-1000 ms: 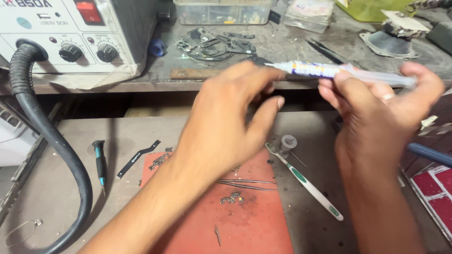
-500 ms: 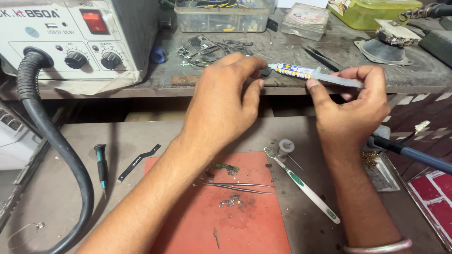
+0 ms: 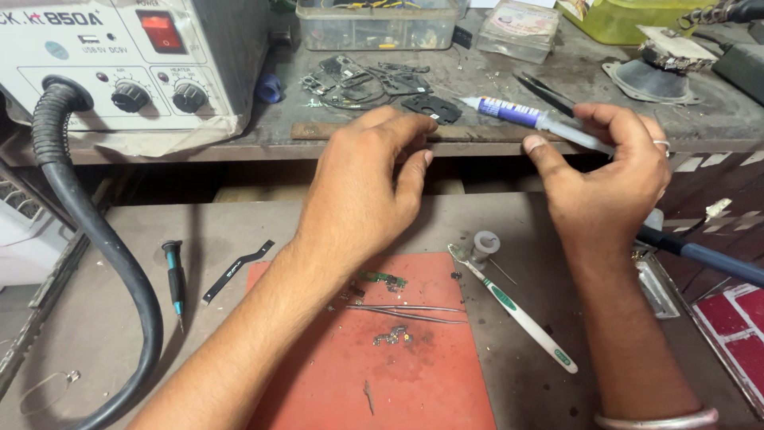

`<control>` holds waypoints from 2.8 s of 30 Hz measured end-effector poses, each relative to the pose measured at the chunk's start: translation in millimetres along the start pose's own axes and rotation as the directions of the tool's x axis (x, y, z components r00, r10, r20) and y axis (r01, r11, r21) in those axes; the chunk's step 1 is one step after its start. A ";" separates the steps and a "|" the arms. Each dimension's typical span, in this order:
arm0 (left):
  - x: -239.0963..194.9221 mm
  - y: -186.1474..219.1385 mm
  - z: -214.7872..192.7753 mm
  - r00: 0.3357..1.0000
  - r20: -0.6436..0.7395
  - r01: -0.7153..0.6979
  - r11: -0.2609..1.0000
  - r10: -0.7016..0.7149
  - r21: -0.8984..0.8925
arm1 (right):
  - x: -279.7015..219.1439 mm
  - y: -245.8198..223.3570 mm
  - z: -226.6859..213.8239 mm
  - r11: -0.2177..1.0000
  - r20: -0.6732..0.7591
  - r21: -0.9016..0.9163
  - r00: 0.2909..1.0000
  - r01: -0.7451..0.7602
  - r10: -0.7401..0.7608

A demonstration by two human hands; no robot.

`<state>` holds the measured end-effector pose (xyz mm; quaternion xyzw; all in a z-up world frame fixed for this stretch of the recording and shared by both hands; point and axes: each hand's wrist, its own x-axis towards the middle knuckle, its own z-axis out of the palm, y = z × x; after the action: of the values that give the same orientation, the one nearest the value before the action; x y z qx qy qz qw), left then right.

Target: The person uses a soldering iron and tweezers to work on a small circuit board placed on a red mat. They apply flux paste from a syringe and use a hot air rework station to heat the components. The person repeatedly cleans the soldering iron tip on a sponge and adjusts the hot air gun settings.

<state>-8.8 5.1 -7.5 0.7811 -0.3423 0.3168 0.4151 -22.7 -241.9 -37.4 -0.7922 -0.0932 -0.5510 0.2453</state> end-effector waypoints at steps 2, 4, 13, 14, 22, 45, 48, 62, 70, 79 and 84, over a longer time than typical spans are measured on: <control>0.1 0.6 -1.2 0.999 0.012 0.029 0.999 -0.029 -0.021 | 0.5 1.1 2.2 1.000 0.004 0.000 1.000 -0.008 0.008; 0.1 2.1 -2.3 0.999 0.017 0.035 0.999 -0.035 -0.013 | 0.1 3.1 2.0 1.000 0.010 -0.013 1.000 -0.010 0.010; -5.4 1.6 -18.1 1.000 0.011 0.027 1.000 -0.027 0.009 | -2.4 12.7 -0.8 0.995 0.036 -0.076 0.997 0.067 -0.064; -5.8 0.6 -21.2 1.000 0.007 0.019 1.000 -0.019 0.023 | -2.2 13.0 -1.9 0.993 0.040 -0.090 0.997 0.073 -0.070; -18.0 -5.5 -45.9 0.999 0.007 0.048 0.997 -0.048 0.061 | -1.7 6.9 -7.1 0.975 0.057 -0.153 0.986 0.161 -0.154; -67.3 27.6 -58.2 0.969 0.061 0.242 0.970 -0.240 -0.034 | -50.2 -111.3 -25.0 0.974 0.663 0.017 0.731 -0.226 0.158; -64.8 21.6 -89.4 0.974 -0.010 0.228 0.969 -0.228 0.098 | -49.5 -112.7 -22.3 0.960 0.705 0.068 0.694 -0.272 0.147; -3.6 -63.5 -190.3 0.919 -0.025 -0.224 0.575 0.393 0.787 | -27.3 -127.6 -4.9 0.955 0.817 -0.069 0.533 -0.287 0.219; 23.1 -93.5 -183.4 0.929 -0.096 -0.167 0.636 0.358 0.753 | -30.9 -107.4 -11.8 0.970 0.787 -0.045 0.590 -0.239 0.181; 24.4 -93.4 -185.6 0.931 -0.109 -0.161 0.660 0.348 0.734 | -33.7 -109.8 -8.5 0.962 0.786 -0.057 0.582 -0.266 0.208; -16.7 -79.7 -219.6 0.919 -0.121 -0.133 0.585 0.374 0.800 | -45.0 -90.6 -8.6 0.989 0.772 0.001 0.628 -0.149 0.094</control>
<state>-1.0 233.3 44.9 0.7725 -0.2186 0.5954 0.0294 -84.5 -162.5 -50.5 -0.9472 -0.1531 -0.1400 0.2444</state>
